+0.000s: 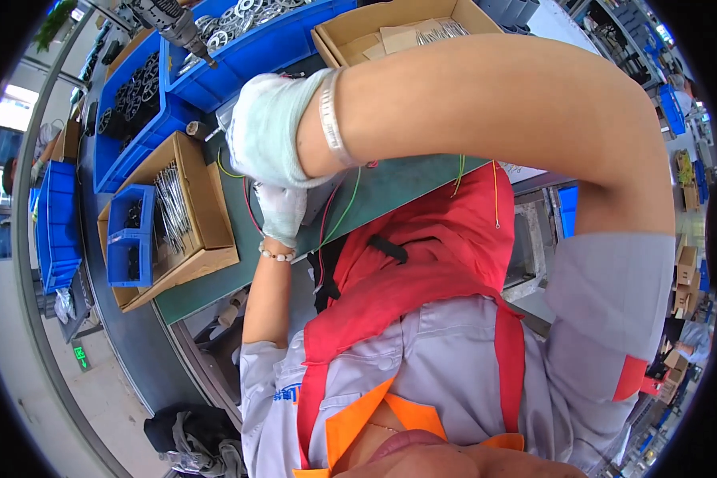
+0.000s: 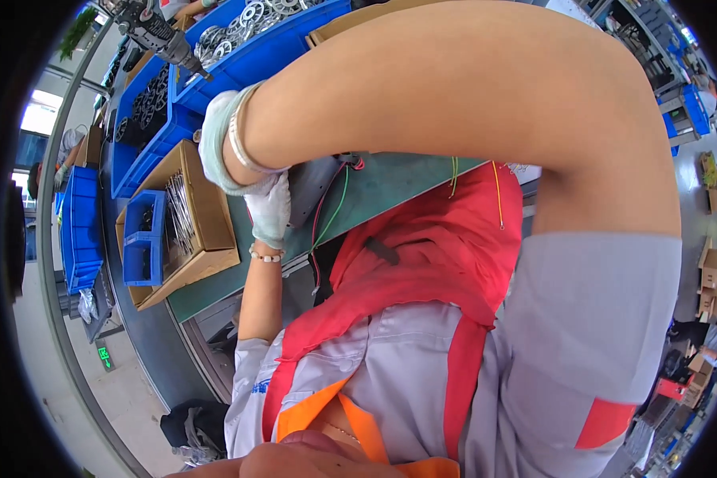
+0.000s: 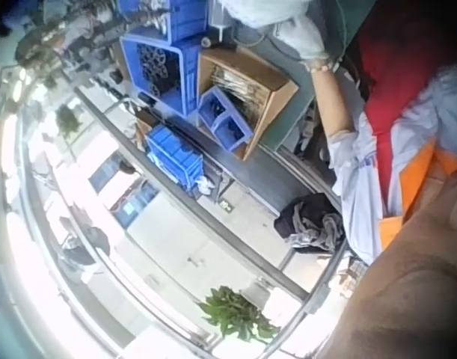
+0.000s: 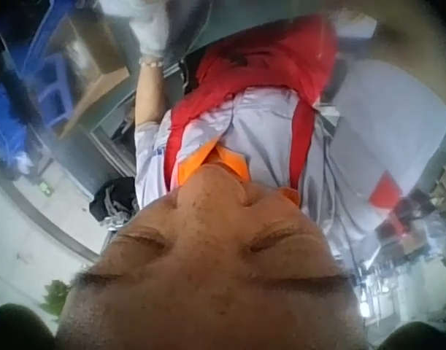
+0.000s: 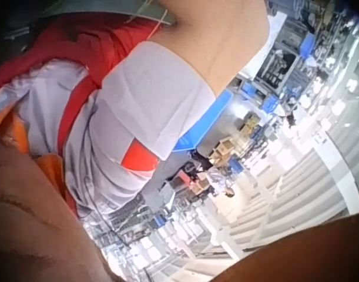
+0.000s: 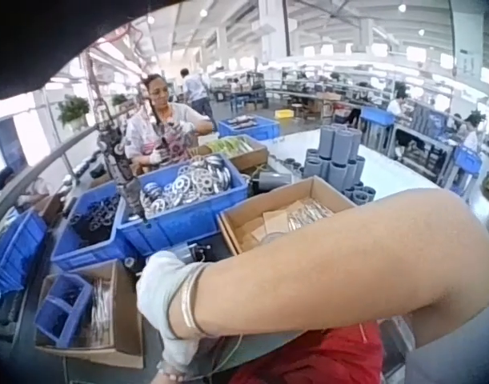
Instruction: The person assembles components of a small electric motor by hand, using a wooden mallet to tap parts into place.
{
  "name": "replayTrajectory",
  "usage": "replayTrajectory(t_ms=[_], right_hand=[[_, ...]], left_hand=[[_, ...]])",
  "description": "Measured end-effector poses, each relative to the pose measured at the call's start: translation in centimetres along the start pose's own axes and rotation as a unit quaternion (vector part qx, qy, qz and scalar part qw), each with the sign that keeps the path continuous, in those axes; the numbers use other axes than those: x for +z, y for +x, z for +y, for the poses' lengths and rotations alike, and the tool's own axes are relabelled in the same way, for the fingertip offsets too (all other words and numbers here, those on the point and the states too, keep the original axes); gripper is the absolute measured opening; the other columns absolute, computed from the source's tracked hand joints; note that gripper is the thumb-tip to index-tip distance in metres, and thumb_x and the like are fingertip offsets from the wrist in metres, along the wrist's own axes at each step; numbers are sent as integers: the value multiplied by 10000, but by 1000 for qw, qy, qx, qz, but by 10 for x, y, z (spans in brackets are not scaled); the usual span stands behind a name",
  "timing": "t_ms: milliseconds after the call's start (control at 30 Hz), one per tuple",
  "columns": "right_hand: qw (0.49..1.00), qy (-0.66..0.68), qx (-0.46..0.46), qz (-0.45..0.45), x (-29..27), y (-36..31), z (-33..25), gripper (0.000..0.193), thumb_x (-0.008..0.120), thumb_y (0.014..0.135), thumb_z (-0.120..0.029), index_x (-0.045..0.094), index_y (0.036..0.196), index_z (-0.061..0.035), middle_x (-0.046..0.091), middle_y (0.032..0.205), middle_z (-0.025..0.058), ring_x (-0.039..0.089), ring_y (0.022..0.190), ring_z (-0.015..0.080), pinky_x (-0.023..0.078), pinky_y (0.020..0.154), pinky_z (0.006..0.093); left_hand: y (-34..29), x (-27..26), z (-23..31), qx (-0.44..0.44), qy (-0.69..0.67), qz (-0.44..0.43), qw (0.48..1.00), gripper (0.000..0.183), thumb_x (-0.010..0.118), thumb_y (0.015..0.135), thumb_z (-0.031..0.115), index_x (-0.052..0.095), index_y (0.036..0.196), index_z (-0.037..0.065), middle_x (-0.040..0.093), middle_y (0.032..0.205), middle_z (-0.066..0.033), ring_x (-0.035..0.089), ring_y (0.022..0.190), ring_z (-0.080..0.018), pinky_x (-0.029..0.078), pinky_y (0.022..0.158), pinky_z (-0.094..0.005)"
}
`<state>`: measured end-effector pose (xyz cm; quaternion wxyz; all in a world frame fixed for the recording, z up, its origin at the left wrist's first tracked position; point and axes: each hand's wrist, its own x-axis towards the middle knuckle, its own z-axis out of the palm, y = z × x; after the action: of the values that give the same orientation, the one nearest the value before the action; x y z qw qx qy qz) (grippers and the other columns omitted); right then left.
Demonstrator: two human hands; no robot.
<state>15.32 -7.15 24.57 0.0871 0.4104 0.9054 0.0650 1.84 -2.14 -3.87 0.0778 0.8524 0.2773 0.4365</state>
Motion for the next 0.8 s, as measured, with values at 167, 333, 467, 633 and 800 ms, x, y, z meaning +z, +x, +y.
replayTrajectory(t_ms=[167,333,467,633,800], right_hand=[[975,161,8,155,-40,-13,1,371,692,738,-260,645,1073,-109,695,875,129,686,831,305,557,694,414],[961,219,124,113,16,-36,45,511,740,709,-444,617,1039,-74,638,827,150,651,847,338,527,762,427],[935,287,186,97,54,-57,56,639,742,732,-473,595,1141,-4,663,994,229,652,951,360,521,835,426],[828,475,292,58,101,-64,58,625,761,731,-472,604,1079,23,682,917,167,672,844,237,527,741,349],[818,497,282,67,134,-69,35,656,724,785,-493,524,1149,14,668,921,200,675,852,273,533,724,360]], left_hand=[[0,-13,-8,-432,-466,27,772,188,601,975,149,668,938,-22,615,821,13,506,732,-78,430,668,-242],[54,-27,50,-317,-344,-37,883,167,617,949,163,649,924,1,576,702,3,488,589,-82,394,531,-242],[57,-34,48,-351,-321,-68,877,220,609,961,153,680,1088,-12,656,841,-46,570,724,-93,462,633,-250],[59,-31,45,-309,-313,-67,895,241,576,981,174,679,1118,4,702,990,-97,624,903,-146,492,845,-309],[62,-37,50,-346,-387,88,850,302,527,1008,224,645,1154,-11,699,1018,-107,637,922,-160,478,880,-311]])
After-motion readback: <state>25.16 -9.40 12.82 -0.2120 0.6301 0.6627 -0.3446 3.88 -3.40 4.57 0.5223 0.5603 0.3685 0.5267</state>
